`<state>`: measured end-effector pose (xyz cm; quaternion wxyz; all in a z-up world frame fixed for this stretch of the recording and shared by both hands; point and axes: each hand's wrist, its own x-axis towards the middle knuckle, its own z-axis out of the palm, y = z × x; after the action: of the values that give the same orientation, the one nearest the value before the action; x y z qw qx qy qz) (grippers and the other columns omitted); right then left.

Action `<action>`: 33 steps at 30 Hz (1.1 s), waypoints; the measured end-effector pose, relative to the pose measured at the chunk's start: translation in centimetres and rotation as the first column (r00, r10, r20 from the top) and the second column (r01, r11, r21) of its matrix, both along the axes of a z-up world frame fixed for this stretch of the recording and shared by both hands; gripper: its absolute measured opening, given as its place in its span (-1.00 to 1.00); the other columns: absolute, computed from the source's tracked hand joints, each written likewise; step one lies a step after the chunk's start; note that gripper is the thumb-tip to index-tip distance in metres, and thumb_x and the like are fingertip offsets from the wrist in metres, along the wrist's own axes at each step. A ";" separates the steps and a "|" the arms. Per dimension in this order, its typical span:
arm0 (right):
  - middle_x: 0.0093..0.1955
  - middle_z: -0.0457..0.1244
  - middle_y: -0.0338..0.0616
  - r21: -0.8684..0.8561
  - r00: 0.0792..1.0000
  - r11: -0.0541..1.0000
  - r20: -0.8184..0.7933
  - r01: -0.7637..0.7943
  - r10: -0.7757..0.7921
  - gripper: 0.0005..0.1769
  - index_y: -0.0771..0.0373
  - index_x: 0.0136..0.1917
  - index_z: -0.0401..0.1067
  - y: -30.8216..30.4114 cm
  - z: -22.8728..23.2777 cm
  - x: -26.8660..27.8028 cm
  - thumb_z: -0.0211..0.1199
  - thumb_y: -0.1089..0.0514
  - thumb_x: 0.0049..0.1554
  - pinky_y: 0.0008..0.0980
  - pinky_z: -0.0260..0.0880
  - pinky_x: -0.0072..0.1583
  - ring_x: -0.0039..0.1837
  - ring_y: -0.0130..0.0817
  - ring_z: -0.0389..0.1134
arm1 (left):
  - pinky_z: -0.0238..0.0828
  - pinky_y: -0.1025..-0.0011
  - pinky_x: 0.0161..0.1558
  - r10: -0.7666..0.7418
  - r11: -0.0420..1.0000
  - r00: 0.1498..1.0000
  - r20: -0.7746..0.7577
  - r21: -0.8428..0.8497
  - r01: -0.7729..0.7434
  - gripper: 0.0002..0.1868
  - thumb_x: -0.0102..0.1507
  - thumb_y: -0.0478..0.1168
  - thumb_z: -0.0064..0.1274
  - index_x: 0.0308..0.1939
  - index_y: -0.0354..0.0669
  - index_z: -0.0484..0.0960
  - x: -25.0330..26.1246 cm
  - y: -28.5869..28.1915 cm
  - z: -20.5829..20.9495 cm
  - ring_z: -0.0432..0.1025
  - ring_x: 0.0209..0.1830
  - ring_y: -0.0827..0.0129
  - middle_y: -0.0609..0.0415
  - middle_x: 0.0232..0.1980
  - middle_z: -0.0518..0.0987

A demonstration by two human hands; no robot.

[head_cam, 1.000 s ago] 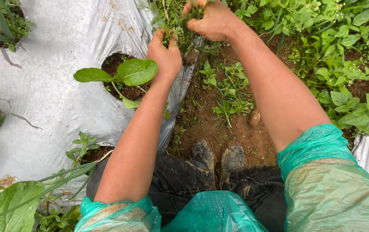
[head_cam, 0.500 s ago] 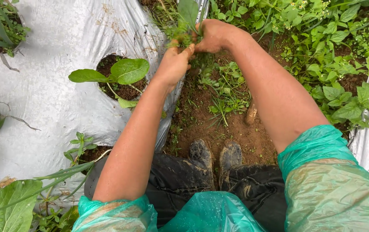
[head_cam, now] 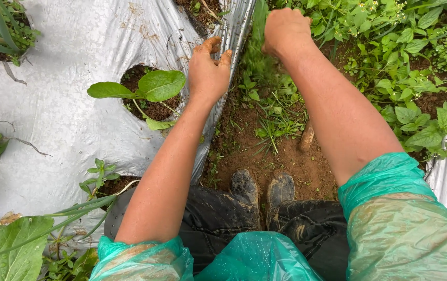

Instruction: The person weeds a garden bed by pulling small plants from the soil by hand and using a small hand hoe to loosen the ground around them. They work along a row of crops covered by white plastic mulch, gathering the removed weeds in their hands.

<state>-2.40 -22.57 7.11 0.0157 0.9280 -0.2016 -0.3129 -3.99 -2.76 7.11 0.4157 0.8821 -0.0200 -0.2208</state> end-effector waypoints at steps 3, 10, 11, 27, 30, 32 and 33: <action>0.17 0.24 -0.02 0.014 0.927 0.992 0.357 -0.128 0.115 -0.22 0.26 0.39 0.20 2.3 1.6 0.3 0.46 -0.21 0.18 0.00 0.52 0.14 0.09 -0.08 0.38 | 0.60 0.30 -0.07 0.076 0.996 0.994 0.075 -0.052 -0.072 -0.60 0.32 -0.11 0.11 0.26 0.08 0.54 0.6 0.1 -1.1 0.47 -0.27 0.52 0.16 0.11 0.56; -0.21 0.31 -0.10 0.228 0.573 0.856 0.814 -0.464 0.094 -0.91 0.14 -0.03 0.46 4.4 -2.4 2.1 0.35 0.20 0.19 -0.02 0.23 -0.26 -0.23 -0.10 0.30 | 0.35 0.17 -0.10 0.180 0.983 0.909 0.376 -0.095 -0.155 -0.67 0.20 -0.17 0.21 0.06 0.13 0.64 2.1 0.5 -5.7 0.48 -0.12 0.26 0.19 -0.19 0.63; -0.14 0.29 -0.09 0.258 0.541 0.824 0.838 -0.504 0.069 -0.86 0.13 0.07 0.43 4.7 -2.7 2.4 0.33 0.22 0.24 0.06 0.24 -0.23 -0.18 -0.04 0.29 | 0.35 0.19 -0.15 0.168 0.985 0.920 0.354 -0.087 -0.146 -0.73 0.20 -0.17 0.20 -0.01 0.14 0.62 2.0 0.6 -5.2 0.47 -0.15 0.28 0.21 -0.21 0.61; 0.04 0.26 -0.06 -0.054 0.359 0.860 0.894 -0.508 0.268 -0.61 0.00 0.26 0.43 8.6 -4.1 5.4 0.38 0.25 0.19 0.09 0.05 -0.37 -0.21 0.11 0.23 | 0.33 0.01 -0.16 0.222 0.975 0.879 0.423 -0.123 -0.187 -0.95 0.17 -0.25 0.02 -0.30 0.03 0.53 2.7 -0.2 -9.7 0.45 -0.15 0.01 0.03 -0.21 0.56; -0.23 0.23 -0.15 -0.055 0.381 0.867 0.883 -0.495 0.274 -0.86 0.10 -0.13 0.36 8.4 -4.9 5.7 0.31 0.24 0.12 -0.02 0.08 -0.39 -0.32 -0.01 0.18 | 0.34 0.00 -0.19 0.211 0.977 0.904 0.372 -0.115 -0.181 -0.95 0.19 -0.24 0.02 -0.28 0.04 0.54 2.7 0.1 -8.9 0.47 -0.19 0.01 0.02 -0.18 0.54; -0.26 0.21 -0.15 -0.039 0.401 0.869 0.876 -0.494 0.267 -0.86 0.09 -0.13 0.33 8.4 -4.9 5.7 0.29 0.23 0.14 -0.01 0.07 -0.38 -0.35 -0.02 0.14 | 0.34 0.02 -0.18 0.210 0.977 0.906 0.368 -0.116 -0.179 -0.95 0.19 -0.25 0.02 -0.28 0.03 0.53 2.7 0.0 -8.9 0.47 -0.18 0.02 0.01 -0.19 0.54; -0.28 0.19 -0.14 -0.021 0.420 0.870 0.870 -0.493 0.259 -0.85 0.07 -0.13 0.30 8.4 -4.9 5.7 0.27 0.22 0.16 0.00 0.06 -0.38 -0.38 -0.02 0.10 | 0.34 0.04 -0.16 0.208 0.977 0.907 0.366 -0.115 -0.178 -0.96 0.20 -0.25 0.02 -0.28 0.02 0.53 2.7 0.0 -8.9 0.46 -0.17 0.03 0.00 -0.19 0.54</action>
<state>3.28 -14.21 2.20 -0.1259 0.9744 0.0707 0.1723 -1.29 -2.75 -1.82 0.4584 0.8885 -0.0208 -0.0046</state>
